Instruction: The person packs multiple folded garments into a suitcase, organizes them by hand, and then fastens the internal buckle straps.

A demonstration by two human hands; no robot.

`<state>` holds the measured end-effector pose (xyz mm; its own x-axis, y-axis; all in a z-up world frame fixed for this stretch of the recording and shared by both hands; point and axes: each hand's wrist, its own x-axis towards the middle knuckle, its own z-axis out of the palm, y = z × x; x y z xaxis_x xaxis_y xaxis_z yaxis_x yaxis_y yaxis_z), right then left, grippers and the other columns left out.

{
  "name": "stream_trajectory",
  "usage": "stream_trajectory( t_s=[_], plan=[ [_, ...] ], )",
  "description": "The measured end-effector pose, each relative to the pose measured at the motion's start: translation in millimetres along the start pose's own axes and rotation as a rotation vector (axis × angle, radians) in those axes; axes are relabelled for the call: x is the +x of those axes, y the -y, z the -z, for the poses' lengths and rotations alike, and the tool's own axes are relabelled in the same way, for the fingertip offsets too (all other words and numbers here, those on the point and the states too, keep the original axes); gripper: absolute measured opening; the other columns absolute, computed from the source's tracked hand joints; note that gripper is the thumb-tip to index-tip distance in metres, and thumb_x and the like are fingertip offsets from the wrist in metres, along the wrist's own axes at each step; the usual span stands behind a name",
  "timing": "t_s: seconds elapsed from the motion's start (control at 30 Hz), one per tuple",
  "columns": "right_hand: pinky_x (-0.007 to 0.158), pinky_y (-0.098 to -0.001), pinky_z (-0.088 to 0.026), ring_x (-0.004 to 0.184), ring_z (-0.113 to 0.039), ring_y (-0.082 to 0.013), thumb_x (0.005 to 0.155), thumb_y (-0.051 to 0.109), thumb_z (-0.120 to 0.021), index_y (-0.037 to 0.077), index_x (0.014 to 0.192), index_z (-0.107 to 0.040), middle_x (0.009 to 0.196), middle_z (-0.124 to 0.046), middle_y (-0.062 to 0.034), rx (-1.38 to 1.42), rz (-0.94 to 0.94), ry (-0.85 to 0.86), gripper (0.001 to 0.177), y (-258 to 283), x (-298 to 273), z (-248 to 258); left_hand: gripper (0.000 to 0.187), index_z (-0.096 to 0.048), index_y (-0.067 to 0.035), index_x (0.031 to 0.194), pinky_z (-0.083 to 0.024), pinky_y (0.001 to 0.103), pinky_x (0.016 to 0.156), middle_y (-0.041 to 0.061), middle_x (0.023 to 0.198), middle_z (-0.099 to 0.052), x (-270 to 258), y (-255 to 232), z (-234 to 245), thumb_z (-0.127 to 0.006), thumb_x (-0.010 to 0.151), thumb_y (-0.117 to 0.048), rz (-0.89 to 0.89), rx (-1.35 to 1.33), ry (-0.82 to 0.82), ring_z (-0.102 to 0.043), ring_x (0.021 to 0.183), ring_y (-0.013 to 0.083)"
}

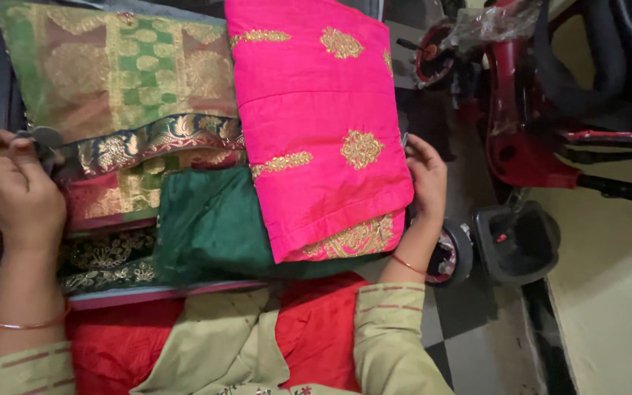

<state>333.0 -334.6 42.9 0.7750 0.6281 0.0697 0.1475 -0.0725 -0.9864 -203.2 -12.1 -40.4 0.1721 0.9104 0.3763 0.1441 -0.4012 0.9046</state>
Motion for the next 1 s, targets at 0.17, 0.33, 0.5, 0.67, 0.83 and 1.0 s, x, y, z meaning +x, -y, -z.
stream_trajectory(
  t_s=[0.17,0.33,0.5,0.67,0.83,1.0],
  plan=[
    [0.087,-0.0265,-0.057,0.098,-0.069,-0.0122,0.096,0.007,-0.072,-0.003,0.134,-0.064,0.114,-0.074,-0.0085,-0.028,-0.017,0.004,0.04,-11.5,-2.5,-6.8,0.018,-0.042,0.003,0.116,-0.046,0.03,0.075,0.012,0.096,-0.053,-1.2,11.2,2.1,-0.049,0.129,-0.007,-0.059,0.152,-0.037,-0.055,0.077,0.0176],
    [0.083,-0.0256,-0.057,0.094,-0.068,-0.0107,0.097,0.01,-0.072,-0.003,0.13,-0.064,0.106,-0.074,-0.0042,0.067,-0.051,-0.016,0.037,-28.1,2.6,-1.2,0.006,-0.044,0.003,0.12,-0.044,0.023,0.086,0.004,0.104,-0.051,-1.9,43.9,4.2,-0.044,0.122,-0.003,-0.019,-0.143,0.014,-0.049,0.09,0.0106],
    [0.081,-0.0277,-0.058,0.093,-0.069,-0.0133,0.098,0.005,-0.073,-0.004,0.127,-0.063,0.108,-0.073,-0.0082,0.255,-0.042,0.036,0.032,-27.3,6.3,-1.8,0.011,-0.049,-0.001,0.116,-0.043,0.019,0.076,0.0,0.096,-0.059,5.5,15.1,8.6,-0.056,0.119,-0.008,0.184,-0.178,0.048,-0.053,0.08,0.0052],
    [0.086,-0.0278,-0.061,0.098,-0.073,-0.013,0.089,0.002,-0.071,0.002,0.127,-0.066,0.117,-0.075,-0.0075,0.337,-0.145,0.039,0.039,-9.1,-0.3,-14.3,0.016,-0.054,-0.005,0.129,-0.051,0.018,0.088,0.0,0.105,-0.066,14.2,-6.5,16.0,-0.059,0.115,-0.009,0.313,-0.346,0.108,-0.061,0.089,0.0042],
    [0.088,-0.028,-0.057,0.097,-0.069,-0.0133,0.1,0.005,-0.073,-0.004,0.125,-0.068,0.116,-0.071,-0.0119,0.16,-0.038,-0.037,0.027,-38.8,17.8,1.8,0.014,-0.058,-0.002,0.123,-0.054,0.021,0.091,0.004,0.11,-0.068,16.7,-1.6,22.1,-0.061,0.111,-0.01,0.352,-0.406,0.103,-0.066,0.091,0.009],
    [0.082,-0.023,-0.05,0.086,-0.061,-0.0062,0.107,0.02,-0.066,0.004,0.112,-0.065,0.104,-0.068,-0.0011,0.252,0.126,-0.045,0.017,-57.2,24.5,16.2,0.01,-0.054,-0.006,0.112,-0.058,0.028,0.1,0.01,0.114,-0.071,13.2,7.6,22.0,-0.06,0.117,-0.012,0.308,-0.523,0.104,-0.07,0.098,0.0132]
  ],
)
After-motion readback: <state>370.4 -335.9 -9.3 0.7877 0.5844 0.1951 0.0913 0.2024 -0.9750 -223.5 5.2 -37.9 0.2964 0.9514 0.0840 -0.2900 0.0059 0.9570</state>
